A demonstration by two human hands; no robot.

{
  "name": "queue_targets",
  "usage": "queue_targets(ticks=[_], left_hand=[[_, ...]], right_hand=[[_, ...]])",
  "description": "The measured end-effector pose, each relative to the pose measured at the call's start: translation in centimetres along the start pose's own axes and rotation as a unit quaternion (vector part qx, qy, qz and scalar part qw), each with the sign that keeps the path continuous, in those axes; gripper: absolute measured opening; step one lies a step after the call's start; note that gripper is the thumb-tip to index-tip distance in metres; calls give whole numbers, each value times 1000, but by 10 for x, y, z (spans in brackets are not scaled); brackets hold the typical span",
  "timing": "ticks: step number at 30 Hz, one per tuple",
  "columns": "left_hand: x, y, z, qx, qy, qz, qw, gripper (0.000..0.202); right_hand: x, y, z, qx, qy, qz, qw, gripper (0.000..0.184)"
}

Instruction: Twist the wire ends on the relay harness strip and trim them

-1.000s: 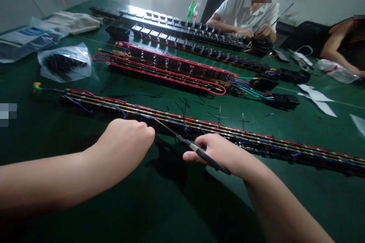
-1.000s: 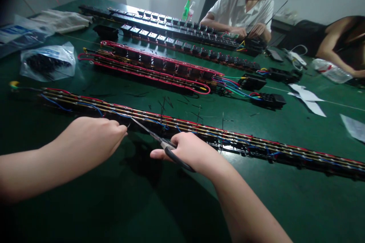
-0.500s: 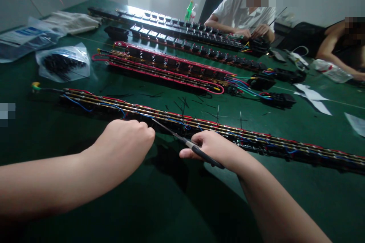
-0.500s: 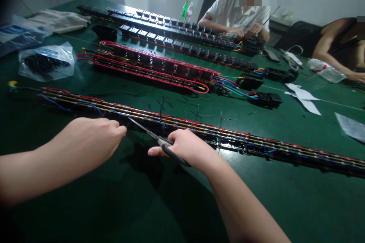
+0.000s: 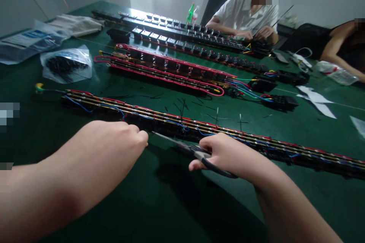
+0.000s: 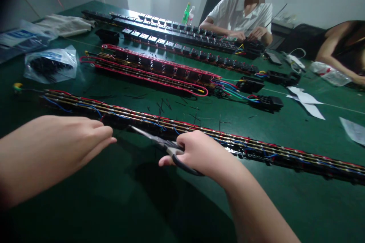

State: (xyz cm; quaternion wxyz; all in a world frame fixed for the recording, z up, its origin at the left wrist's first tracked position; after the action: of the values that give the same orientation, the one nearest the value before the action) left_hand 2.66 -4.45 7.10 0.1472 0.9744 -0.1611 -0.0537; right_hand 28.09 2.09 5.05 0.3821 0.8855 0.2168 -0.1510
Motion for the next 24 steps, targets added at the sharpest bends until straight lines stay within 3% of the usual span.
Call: queue_targets(ticks=[3,5,7,10,12,15,18,24], left_hand=[[-8,-19,-20,37,9,-56,998,30],[-15,-45,-32,5,5,-104,995,36],[-21,-75,-43,23,-7,-141,990,42],[-20,-113,-51,97,59,-97,989,41],[-15,-128,-50,97,87,-73,989,42],[-2,-140,-44,72,132,-34,988,44],[9,-145,-36,28,188,-1,982,44],[6,-149,-22,-28,281,-1,959,49]], right_hand=[[9,18,-21,109,36,-2,993,57],[15,23,-33,172,74,15,982,54],[18,23,-41,204,99,44,973,53],[19,16,-45,195,130,86,968,58],[16,12,-44,157,150,108,970,62],[12,10,-41,119,162,121,972,64],[11,10,-38,119,171,119,971,64],[19,9,-32,119,183,124,968,68]])
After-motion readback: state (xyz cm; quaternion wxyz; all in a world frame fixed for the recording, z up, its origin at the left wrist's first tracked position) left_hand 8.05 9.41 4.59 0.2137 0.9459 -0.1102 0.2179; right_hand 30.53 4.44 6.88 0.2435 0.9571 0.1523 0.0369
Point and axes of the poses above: each hand's wrist, its own y-axis away from the middle knuckle, its own z-axis out of the palm, x = y × z, the point moved 2 cm from there along -y, towards the middle knuckle, and after that the axes turned 6 degrees about -z, right-handed, at the moved point
